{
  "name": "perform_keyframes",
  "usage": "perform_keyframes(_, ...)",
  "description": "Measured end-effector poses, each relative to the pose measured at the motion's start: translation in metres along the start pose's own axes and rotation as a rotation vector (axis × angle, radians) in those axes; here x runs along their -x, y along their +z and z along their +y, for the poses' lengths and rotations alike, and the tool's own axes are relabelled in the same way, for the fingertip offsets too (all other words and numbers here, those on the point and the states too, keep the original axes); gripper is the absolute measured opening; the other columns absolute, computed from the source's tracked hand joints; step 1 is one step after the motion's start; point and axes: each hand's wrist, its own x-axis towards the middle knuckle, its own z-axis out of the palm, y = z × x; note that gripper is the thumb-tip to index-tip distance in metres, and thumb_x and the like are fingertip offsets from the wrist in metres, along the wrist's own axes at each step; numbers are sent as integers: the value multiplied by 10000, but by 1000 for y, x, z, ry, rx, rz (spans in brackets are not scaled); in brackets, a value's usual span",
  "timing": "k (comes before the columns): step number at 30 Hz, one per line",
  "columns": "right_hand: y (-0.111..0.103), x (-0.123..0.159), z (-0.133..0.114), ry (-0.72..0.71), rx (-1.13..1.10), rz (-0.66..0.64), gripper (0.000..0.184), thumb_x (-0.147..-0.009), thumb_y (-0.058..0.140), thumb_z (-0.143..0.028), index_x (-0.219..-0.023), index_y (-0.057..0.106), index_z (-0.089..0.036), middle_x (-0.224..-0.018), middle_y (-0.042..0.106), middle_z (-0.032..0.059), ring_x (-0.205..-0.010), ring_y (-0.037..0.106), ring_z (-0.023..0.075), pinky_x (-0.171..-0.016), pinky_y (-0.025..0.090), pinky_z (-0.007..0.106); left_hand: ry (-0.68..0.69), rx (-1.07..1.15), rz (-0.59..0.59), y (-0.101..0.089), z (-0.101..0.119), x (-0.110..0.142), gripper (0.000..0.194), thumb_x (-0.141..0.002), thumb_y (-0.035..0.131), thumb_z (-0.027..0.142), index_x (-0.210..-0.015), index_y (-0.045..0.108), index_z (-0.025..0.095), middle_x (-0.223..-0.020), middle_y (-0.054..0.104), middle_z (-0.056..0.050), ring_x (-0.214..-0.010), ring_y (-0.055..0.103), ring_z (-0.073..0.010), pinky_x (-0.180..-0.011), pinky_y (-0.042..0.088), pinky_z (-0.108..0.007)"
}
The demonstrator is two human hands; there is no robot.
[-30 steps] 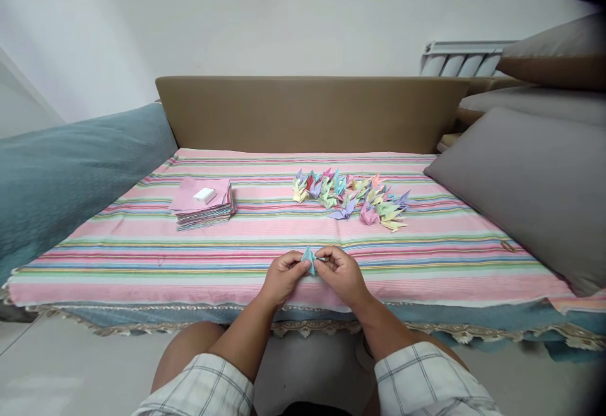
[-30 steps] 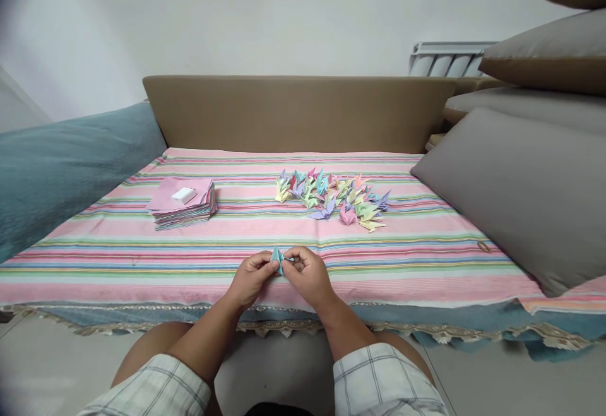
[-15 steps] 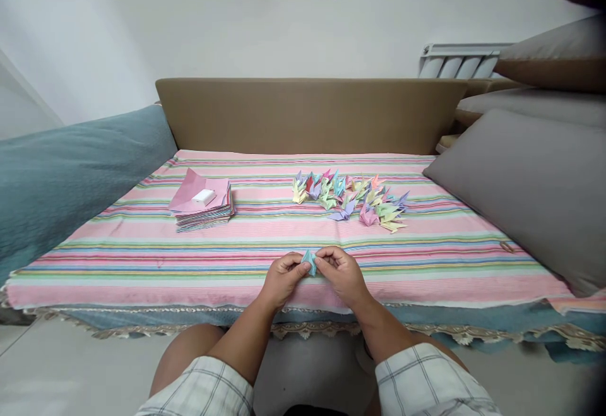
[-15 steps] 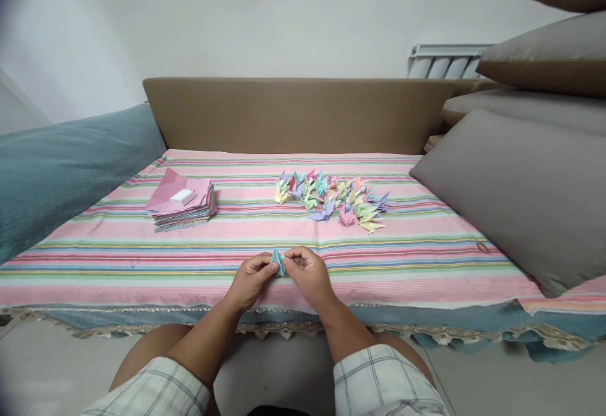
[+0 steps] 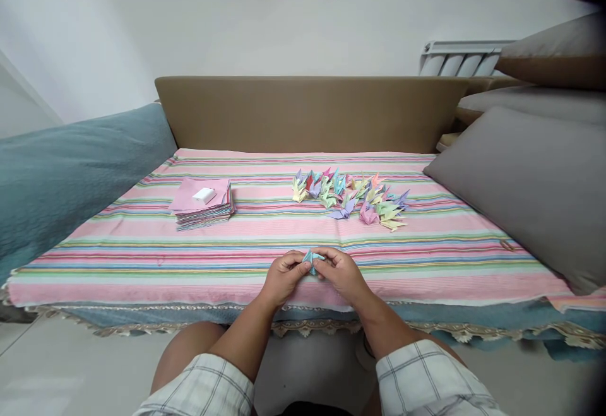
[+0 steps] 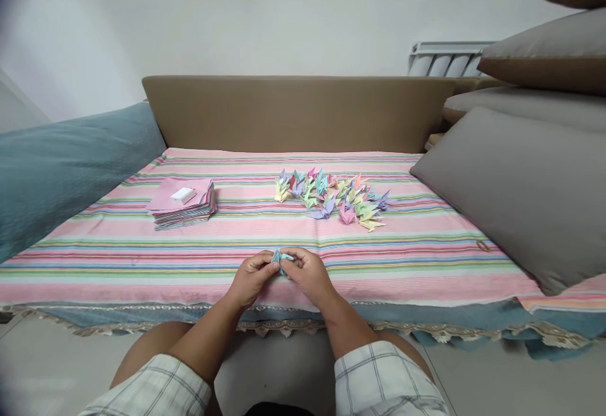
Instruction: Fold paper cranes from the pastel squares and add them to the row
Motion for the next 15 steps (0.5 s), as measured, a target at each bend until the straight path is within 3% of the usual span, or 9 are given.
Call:
perform_keyframes(10, 0, 0, 2, -68, 14, 57, 331, -633, 702, -391, -871, 693, -161, -533, 552, -33, -491, 487, 92, -484, 404, 224, -32, 48, 42, 1, -2, 0, 187, -695, 710, 359, -744, 710, 179, -778, 638, -27, -765, 577, -156, -745, 453, -277)
perform_keyframes(15, 2, 1, 7, -103, 18, 130, 306, -636, 704, -379, -862, 704, -172, -566, 581, -18, -524, 514, 107, -515, 445, 242, -58, 78, 63, 3, -3, 0, 227, -689, 708, 388, -734, 691, 166, -703, 616, -12, -673, 548, -134, -670, 448, -257)
